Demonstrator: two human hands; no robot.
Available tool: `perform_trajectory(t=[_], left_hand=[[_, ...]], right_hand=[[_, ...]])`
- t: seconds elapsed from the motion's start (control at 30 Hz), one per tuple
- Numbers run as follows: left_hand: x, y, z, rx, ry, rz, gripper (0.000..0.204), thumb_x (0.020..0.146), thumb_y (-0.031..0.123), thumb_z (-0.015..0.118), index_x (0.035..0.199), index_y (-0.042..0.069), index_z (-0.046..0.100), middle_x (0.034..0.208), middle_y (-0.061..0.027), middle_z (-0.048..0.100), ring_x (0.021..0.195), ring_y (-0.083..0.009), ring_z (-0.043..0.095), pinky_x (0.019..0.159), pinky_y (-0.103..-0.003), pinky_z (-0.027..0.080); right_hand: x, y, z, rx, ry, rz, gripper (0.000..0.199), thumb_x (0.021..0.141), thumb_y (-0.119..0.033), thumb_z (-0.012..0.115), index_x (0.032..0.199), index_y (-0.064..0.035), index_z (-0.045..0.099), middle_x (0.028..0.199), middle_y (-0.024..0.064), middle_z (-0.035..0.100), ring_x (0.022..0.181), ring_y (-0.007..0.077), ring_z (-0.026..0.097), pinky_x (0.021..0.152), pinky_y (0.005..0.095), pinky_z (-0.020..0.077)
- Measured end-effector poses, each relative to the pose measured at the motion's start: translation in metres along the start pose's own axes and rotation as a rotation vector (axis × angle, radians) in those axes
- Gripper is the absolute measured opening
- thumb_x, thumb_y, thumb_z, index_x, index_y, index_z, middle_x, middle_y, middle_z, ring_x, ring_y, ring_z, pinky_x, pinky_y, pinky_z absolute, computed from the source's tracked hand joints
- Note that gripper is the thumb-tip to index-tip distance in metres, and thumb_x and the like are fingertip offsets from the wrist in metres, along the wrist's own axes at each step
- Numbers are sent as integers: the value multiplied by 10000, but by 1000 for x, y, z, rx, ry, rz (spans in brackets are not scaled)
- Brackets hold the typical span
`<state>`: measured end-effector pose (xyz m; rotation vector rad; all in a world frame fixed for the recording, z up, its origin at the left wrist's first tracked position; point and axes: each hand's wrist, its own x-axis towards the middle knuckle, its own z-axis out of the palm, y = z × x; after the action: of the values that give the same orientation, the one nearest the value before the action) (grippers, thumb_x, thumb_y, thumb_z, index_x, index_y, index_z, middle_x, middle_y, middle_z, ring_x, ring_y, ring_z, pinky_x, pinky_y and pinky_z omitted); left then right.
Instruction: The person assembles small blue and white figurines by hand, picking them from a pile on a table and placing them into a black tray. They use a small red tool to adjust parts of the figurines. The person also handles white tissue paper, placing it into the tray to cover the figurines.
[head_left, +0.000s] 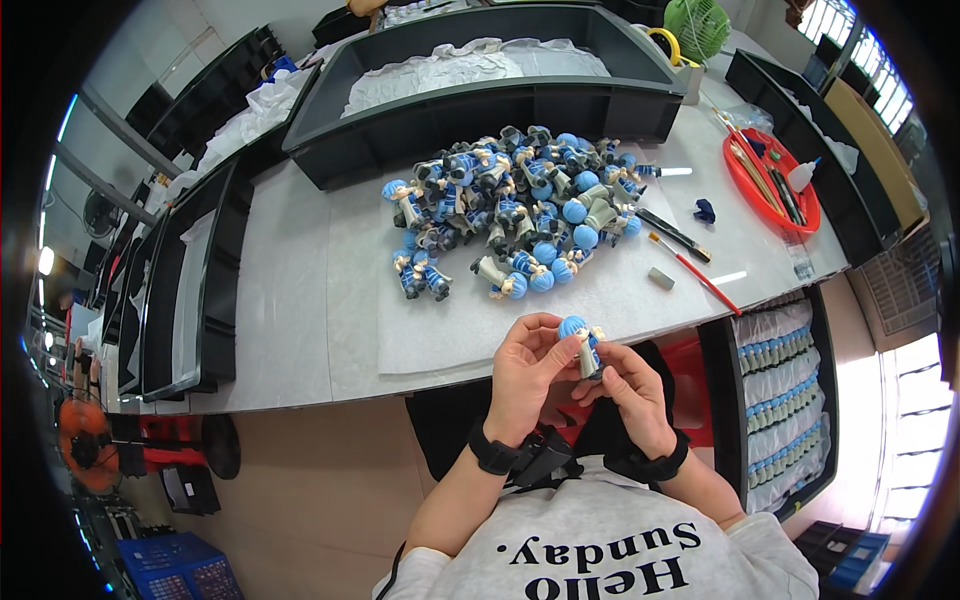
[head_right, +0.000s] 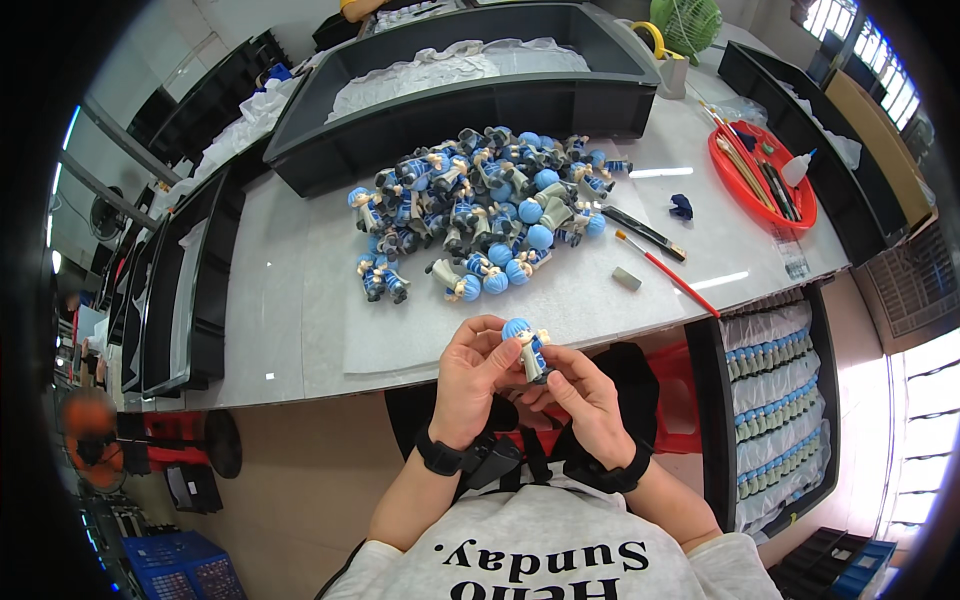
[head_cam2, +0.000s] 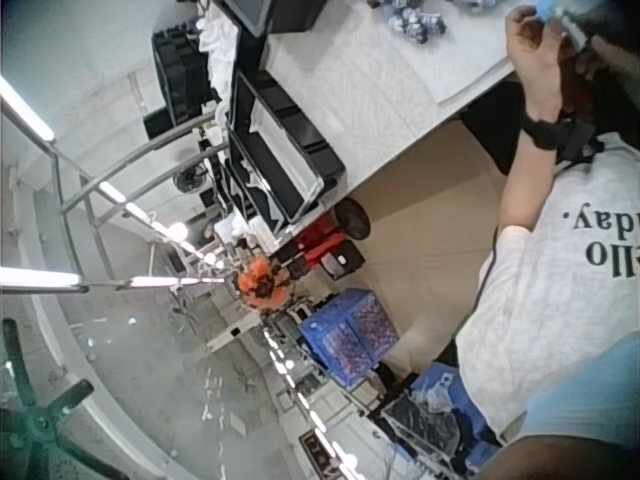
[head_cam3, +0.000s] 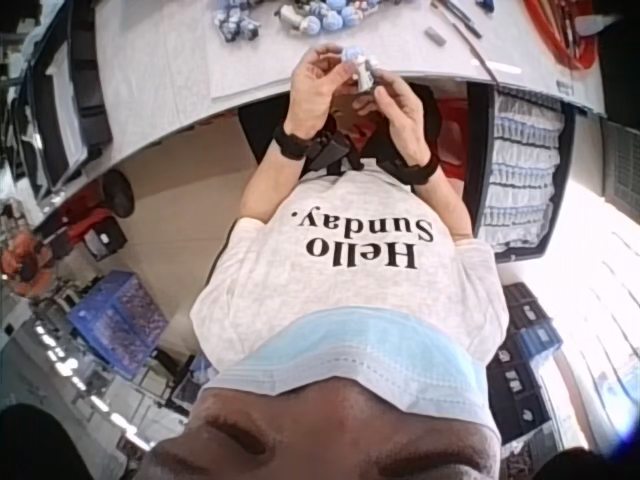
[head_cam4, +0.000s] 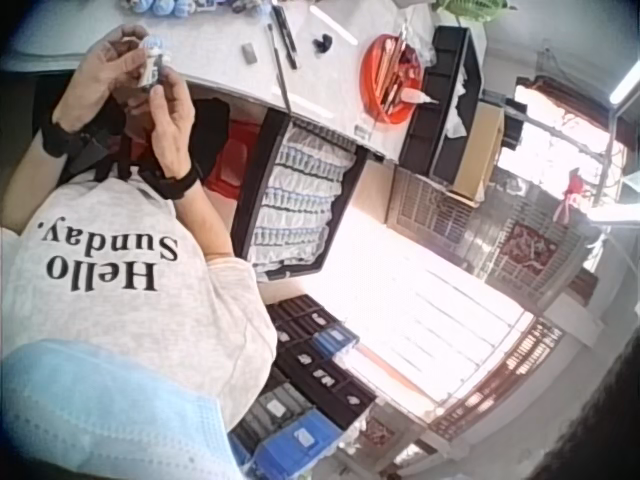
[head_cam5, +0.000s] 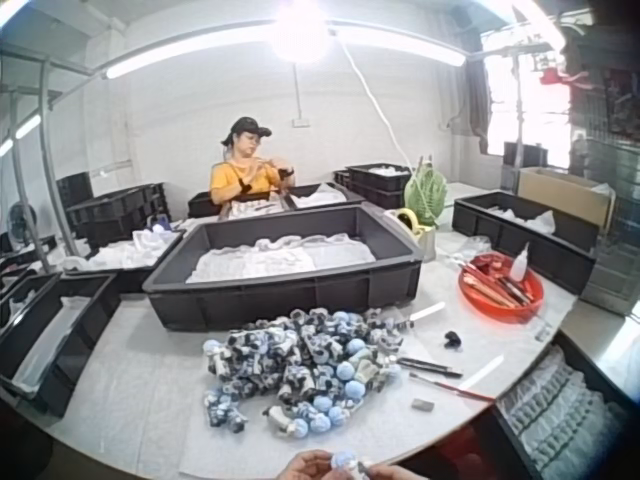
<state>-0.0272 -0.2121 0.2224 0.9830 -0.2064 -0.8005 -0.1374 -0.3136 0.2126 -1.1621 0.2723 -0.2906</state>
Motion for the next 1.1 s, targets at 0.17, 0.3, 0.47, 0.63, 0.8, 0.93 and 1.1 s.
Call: perform_trajectory(t=[0.17,0.3,0.47,0.63,0.8,0.93,1.1], left_hand=[[1,-4,-2,-23,-15,10,262,791,61,600,1015,19,469,880,-82,570,764,-129,580,645,-249,514],[1,-7,-6,14,-45,32,255,826,93,556,1049,34,447,914,-82,564,782,-150,589,657,-272,523],[0,-6,-5,4,-48,17,239,844,84,521,1063,26,445,928,-86,563,792,-158,591,673,-286,520],[1,-8,-6,-3,-58,1,229,856,88,501,1069,26,446,952,-93,572,805,-158,594,675,-281,519],[0,-9,-7,7,-53,-25,224,866,113,489,1073,35,447,956,-88,587,811,-149,597,678,-272,517],[0,-9,-6,-15,-51,-38,223,873,125,480,1074,35,447,959,-88,589,816,-147,597,682,-273,519],[0,-11,-8,-43,-70,-39,232,874,124,477,1081,24,443,961,-94,588,818,-154,599,697,-286,518]], right_hand=[[0,1,0,-10,2,2,314,892,-128,450,1162,27,417,965,104,552,788,139,569,675,238,475],[0,1,0,-5,13,-4,311,883,-113,465,1158,26,420,973,103,552,781,137,569,668,231,473],[-1,2,0,-28,23,-19,314,875,-99,480,1157,26,422,982,104,554,771,134,567,662,228,471],[-1,1,1,-47,27,-34,316,873,-100,486,1157,26,424,975,99,560,766,125,564,658,224,467],[-2,1,1,-66,38,-48,319,870,-109,494,1153,25,429,964,95,570,755,114,562,657,221,465],[-2,1,3,-66,56,-54,321,866,-115,504,1146,26,433,949,94,575,749,109,565,659,218,465],[-2,5,2,-68,75,-99,318,854,-103,523,1130,31,438,938,98,578,737,108,572,645,211,470]])
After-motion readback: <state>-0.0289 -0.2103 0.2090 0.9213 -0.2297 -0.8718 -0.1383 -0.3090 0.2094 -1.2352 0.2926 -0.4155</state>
